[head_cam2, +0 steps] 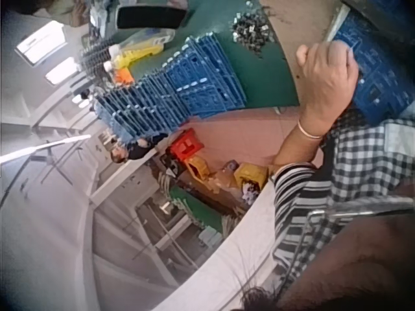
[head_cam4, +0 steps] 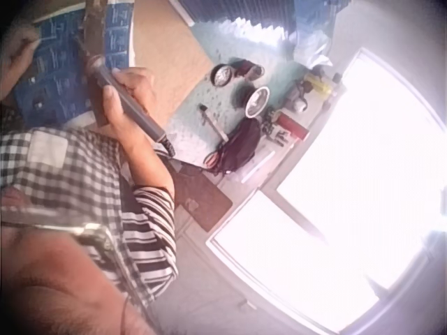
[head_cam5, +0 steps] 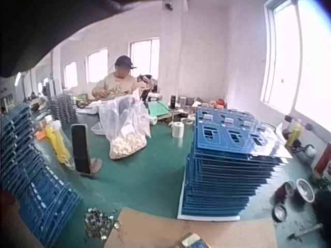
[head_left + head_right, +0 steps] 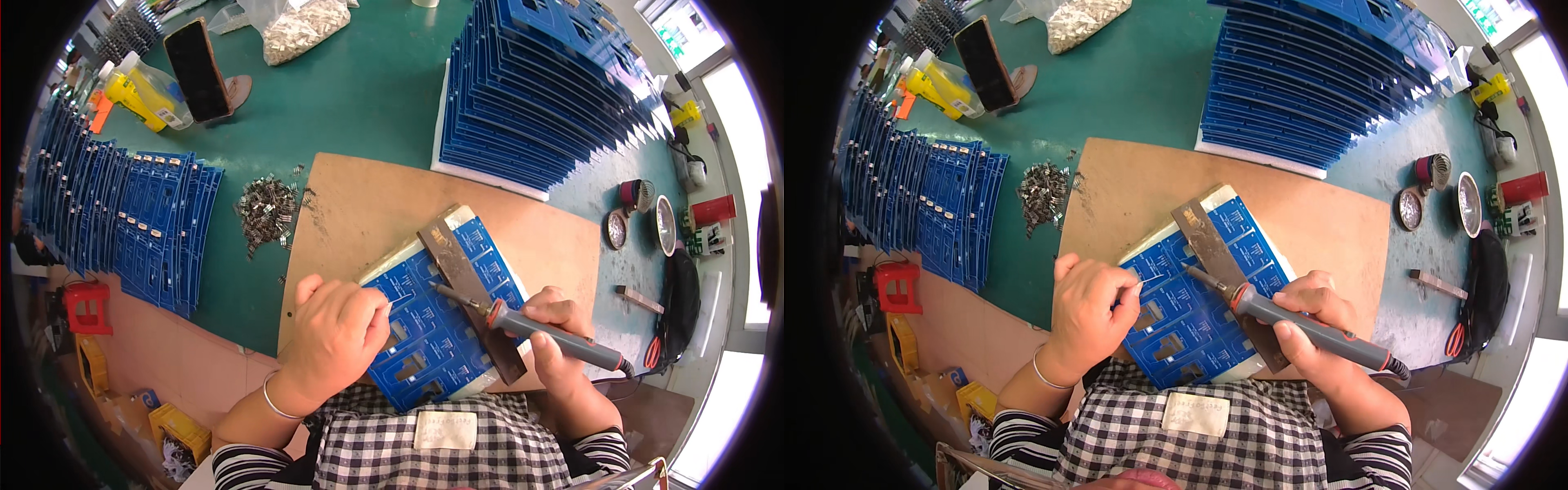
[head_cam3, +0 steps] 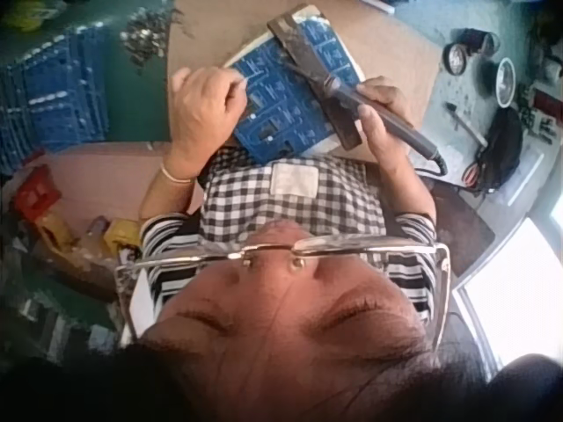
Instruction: The person solders components onto a circuit board using a soldering iron, solder wire, and a metal bar. The person then stacks the finished board onto a pile, places a new circuit board onto the work surface, and solders components onto it using the soldering iron and wire.
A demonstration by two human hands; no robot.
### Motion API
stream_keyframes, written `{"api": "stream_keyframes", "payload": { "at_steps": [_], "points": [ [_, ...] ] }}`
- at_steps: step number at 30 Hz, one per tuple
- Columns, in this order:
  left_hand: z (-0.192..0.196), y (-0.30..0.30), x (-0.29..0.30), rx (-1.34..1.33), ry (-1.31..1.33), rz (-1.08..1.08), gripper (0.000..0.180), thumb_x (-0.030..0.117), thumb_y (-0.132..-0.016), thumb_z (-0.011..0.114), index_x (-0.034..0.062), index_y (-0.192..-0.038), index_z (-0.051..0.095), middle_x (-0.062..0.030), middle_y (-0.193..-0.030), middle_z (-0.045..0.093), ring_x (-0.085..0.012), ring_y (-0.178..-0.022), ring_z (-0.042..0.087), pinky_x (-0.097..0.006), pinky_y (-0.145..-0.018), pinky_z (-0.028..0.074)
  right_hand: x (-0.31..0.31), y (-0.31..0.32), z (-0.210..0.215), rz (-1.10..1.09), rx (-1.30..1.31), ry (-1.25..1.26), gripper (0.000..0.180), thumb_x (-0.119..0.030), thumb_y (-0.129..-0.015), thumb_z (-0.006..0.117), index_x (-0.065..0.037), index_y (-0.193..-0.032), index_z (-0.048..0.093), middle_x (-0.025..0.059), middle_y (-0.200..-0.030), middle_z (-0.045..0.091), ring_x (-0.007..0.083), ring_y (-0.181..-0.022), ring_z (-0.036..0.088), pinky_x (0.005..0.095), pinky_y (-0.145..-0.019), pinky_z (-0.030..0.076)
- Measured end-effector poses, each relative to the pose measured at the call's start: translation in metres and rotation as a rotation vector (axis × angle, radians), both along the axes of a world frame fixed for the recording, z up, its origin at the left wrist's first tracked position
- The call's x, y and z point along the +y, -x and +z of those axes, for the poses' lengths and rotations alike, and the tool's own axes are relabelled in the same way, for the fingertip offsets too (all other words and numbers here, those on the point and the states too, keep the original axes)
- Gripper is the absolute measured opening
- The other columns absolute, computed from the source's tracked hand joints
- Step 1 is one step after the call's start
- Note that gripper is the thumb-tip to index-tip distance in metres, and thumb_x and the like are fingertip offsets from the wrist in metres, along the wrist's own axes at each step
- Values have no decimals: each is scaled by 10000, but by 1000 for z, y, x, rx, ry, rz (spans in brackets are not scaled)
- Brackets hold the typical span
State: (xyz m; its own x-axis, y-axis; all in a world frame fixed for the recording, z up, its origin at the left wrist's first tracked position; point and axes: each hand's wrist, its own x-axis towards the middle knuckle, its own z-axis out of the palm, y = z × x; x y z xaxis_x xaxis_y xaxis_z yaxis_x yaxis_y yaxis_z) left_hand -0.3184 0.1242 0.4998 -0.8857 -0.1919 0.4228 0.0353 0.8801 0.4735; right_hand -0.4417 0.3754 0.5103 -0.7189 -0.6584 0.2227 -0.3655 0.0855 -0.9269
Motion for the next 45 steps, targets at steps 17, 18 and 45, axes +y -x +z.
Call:
{"api": "stream_keyframes", "payload": {
  "at_steps": [17, 18, 45],
  "points": [
    [-3, 4, 9, 12, 82, -47, 230, -9, -676, 691, 115, -779, 528, -6, -633, 553, -192, -557, 504, -354, -690, 315, -4, -3, -1, 74, 82, -53, 263, -207, -795, 729, -17, -944, 625, 100, -836, 660, 222, -766, 607, 371, -795, 439],
    [-4, 4, 8, 12, 81, -47, 230, -9, -676, 691, 115, -779, 528, -6, -633, 553, -192, -557, 504, -354, -690, 315, -5, -3, -1, 75, 82, -49, 264, -208, -796, 729, -16, -944, 625, 100, -835, 660, 221, -768, 607, 369, -794, 442],
    [5, -10, 21, 9, 3, 14, 205, 8, -685, 705, 118, -816, 593, 13, -609, 516, -183, -579, 497, -350, -698, 317, 19, -10, 7, -44, 33, 0, 263, -202, -810, 705, 3, -947, 612, 117, -812, 608, 224, -775, 552, 362, -745, 442]
  ]
}}
